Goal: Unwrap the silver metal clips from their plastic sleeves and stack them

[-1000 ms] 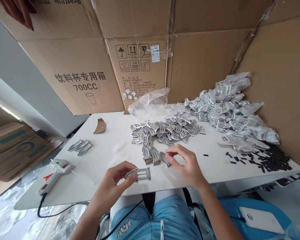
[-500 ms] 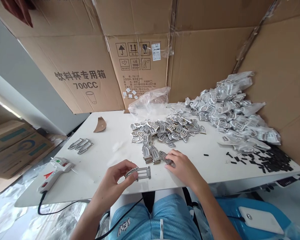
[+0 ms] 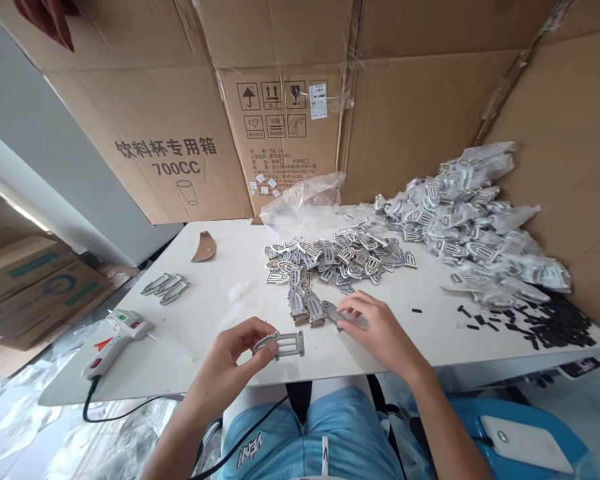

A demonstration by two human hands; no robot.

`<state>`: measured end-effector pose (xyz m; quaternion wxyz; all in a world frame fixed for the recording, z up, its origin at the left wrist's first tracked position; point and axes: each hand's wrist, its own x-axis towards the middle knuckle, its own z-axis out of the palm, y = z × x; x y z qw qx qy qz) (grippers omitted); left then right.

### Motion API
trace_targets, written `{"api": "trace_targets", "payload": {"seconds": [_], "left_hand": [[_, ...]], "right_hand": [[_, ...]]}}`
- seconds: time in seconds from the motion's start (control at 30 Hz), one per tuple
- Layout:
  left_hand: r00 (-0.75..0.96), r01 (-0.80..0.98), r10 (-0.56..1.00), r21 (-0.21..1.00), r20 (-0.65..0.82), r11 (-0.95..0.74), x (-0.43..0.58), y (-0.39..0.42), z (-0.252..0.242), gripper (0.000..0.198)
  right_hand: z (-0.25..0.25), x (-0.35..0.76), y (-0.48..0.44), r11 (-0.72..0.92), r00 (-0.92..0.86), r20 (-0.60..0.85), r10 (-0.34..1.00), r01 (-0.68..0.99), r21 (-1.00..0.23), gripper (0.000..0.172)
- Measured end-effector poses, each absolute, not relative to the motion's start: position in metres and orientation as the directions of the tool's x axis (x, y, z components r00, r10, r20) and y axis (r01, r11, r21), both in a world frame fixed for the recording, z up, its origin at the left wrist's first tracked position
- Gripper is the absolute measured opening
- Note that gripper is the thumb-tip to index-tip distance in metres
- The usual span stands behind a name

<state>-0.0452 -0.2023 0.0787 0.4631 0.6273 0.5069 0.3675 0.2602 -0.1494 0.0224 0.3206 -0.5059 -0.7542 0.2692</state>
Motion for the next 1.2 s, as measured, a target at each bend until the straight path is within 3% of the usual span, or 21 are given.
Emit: {"api": "trace_targets", "payload": {"seconds": [0.13, 0.4, 0.7, 1.03, 1.2], "left_hand": [[0.219, 0.293, 0.976, 0.954, -0.006, -0.06, -0.045, -0.201, 0.076, 0.026], [0.218, 0.303, 0.976, 0.951, -0.009, -0.059, -0.041, -0.202, 0.076, 0.025], [0.223, 0.302, 0.975, 0.952, -0.013, -0.057, -0.042, -0.201, 0.075, 0.025], [0.215, 0.316, 0.977, 0.947, -0.011, -0.059, -0.041, -0.203, 0.076, 0.024], [0.208, 0.328, 0.978, 0.942, -0.004, -0.066, -0.042, -0.203, 0.075, 0.025]], "right_hand": [[0.035, 0.275, -0.152, 0.361, -0.261, 0.257, 0.93, 0.534, -0.765, 0.02], [0.027, 0.274, -0.149, 0.259, -0.366, 0.009, 0.931, 0.64, -0.723, 0.021], [0.017, 0.257, -0.147, 0.239, -0.349, -0.044, 0.936, 0.723, -0.649, 0.025], [0.02, 0.252, -0.149, 0.247, -0.35, -0.031, 0.936, 0.718, -0.651, 0.021], [0.02, 0.265, -0.146, 0.284, -0.301, 0.1, 0.948, 0.664, -0.691, 0.015]]}}
